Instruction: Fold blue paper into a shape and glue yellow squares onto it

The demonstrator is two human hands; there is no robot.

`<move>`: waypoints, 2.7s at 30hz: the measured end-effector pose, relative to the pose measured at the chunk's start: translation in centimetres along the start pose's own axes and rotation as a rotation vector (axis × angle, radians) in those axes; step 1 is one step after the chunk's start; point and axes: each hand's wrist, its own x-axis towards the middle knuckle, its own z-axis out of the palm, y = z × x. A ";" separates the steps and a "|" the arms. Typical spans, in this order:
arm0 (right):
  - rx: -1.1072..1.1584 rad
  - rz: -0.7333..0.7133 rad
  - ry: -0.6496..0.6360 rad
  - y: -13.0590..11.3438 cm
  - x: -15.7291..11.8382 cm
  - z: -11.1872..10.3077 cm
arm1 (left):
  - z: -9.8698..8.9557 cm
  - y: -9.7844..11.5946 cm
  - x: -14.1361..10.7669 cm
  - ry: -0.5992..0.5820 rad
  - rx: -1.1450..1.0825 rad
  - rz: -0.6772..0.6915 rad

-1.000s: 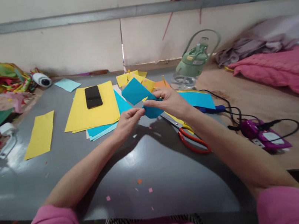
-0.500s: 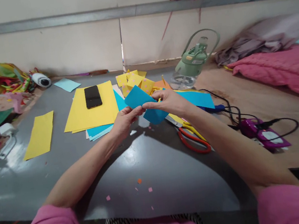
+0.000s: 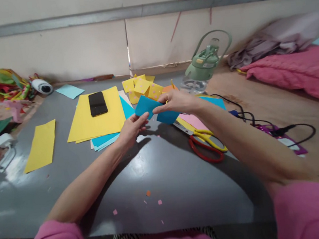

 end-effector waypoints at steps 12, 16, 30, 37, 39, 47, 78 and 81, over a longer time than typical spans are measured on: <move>-0.527 0.002 -0.197 2.8 9.2 -0.8 | -3.0 -0.1 2.3 0.123 0.515 0.143; -0.545 -0.014 -0.212 2.7 9.9 -0.6 | -3.3 -0.3 2.6 0.135 0.574 0.180; -0.370 -0.048 0.272 2.8 -2.8 -3.5 | -4.2 3.8 0.5 0.285 0.814 0.506; -0.417 -0.017 0.328 7.1 -15.9 -2.4 | -3.1 6.9 -5.4 -0.048 1.103 0.404; -0.431 0.014 0.312 8.0 -18.4 -2.3 | -1.8 6.3 -7.4 -0.344 1.219 0.312; -0.497 -0.090 0.172 6.9 -19.0 1.8 | 1.1 4.6 -12.8 -0.883 1.494 0.093; -0.387 -0.470 0.084 1.2 -10.4 9.2 | -7.0 3.1 -11.7 -0.169 1.607 0.191; -0.268 -0.449 0.160 0.6 -11.9 8.6 | -6.5 4.1 -11.9 -0.278 1.534 0.138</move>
